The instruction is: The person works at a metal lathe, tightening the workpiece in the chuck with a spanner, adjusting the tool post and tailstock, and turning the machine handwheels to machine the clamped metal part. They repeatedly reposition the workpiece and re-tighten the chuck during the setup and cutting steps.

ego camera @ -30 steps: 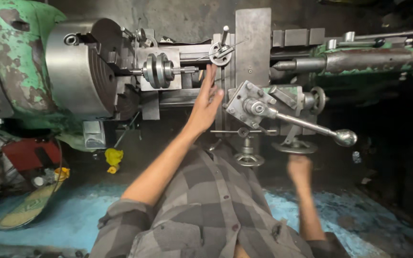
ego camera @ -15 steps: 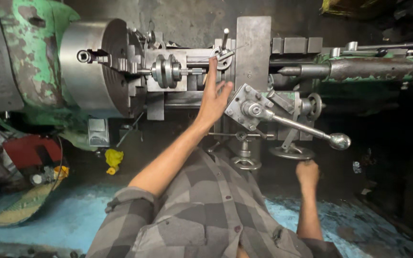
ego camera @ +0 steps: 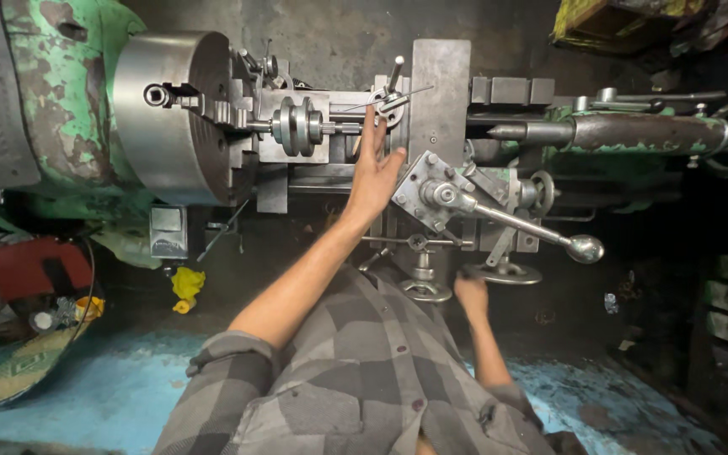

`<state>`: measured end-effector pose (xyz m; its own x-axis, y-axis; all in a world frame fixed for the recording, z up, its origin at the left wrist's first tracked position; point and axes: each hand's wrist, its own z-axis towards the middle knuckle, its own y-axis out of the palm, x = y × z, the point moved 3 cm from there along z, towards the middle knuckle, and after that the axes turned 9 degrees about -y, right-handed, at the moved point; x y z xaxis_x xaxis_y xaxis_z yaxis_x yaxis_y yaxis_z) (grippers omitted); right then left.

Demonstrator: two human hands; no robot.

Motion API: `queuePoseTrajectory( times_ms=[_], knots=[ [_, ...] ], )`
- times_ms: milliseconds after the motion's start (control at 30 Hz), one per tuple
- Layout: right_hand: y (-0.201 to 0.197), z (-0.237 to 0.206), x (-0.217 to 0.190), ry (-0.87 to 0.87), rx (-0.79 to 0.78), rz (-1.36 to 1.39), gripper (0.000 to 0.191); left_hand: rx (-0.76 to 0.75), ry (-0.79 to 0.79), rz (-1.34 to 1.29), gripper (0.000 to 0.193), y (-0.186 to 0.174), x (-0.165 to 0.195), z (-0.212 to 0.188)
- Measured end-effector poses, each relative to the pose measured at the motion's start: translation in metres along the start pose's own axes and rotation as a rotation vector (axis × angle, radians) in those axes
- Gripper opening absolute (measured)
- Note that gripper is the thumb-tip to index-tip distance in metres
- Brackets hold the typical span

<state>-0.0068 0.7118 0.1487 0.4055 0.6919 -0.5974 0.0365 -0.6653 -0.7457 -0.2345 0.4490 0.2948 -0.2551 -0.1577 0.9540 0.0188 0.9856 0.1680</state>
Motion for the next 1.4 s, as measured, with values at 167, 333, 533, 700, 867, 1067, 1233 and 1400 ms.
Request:
queuePoseTrajectory(
  times_ms=[167,333,533,700,867,1067,1233,1400],
  knots=[
    [-0.055,0.02,0.029,0.117,0.041,-0.07,0.04,-0.034,-0.002,-0.071,0.092,0.001,0.011,-0.004],
    [-0.095,-0.001,0.056,0.395,-0.061,-0.288,0.043,0.012,-0.049,-0.089,0.089,-0.006,0.009,0.007],
    [-0.067,-0.026,0.028,0.406,0.016,-0.333,0.054,-0.067,-0.023,-0.042,0.085,-0.015,0.034,-0.017],
    [-0.048,-0.038,0.012,0.463,0.069,-0.309,0.053,-0.023,0.103,0.195,0.051,-0.049,0.093,-0.085],
    [0.009,-0.019,-0.006,0.239,-0.052,-0.213,0.051,0.308,0.469,0.347,0.028,-0.115,0.148,-0.111],
    [-0.04,0.021,0.014,0.227,-0.027,-0.121,0.046,0.754,0.571,0.814,0.026,-0.21,0.203,-0.093],
    [-0.057,-0.007,0.039,0.379,-0.224,-0.089,0.052,0.613,0.452,0.841,0.041,-0.243,0.19,-0.064],
    [-0.082,-0.009,0.029,0.294,-0.454,-0.019,0.061,0.71,0.491,0.826,0.039,-0.254,0.174,-0.05]
  ],
)
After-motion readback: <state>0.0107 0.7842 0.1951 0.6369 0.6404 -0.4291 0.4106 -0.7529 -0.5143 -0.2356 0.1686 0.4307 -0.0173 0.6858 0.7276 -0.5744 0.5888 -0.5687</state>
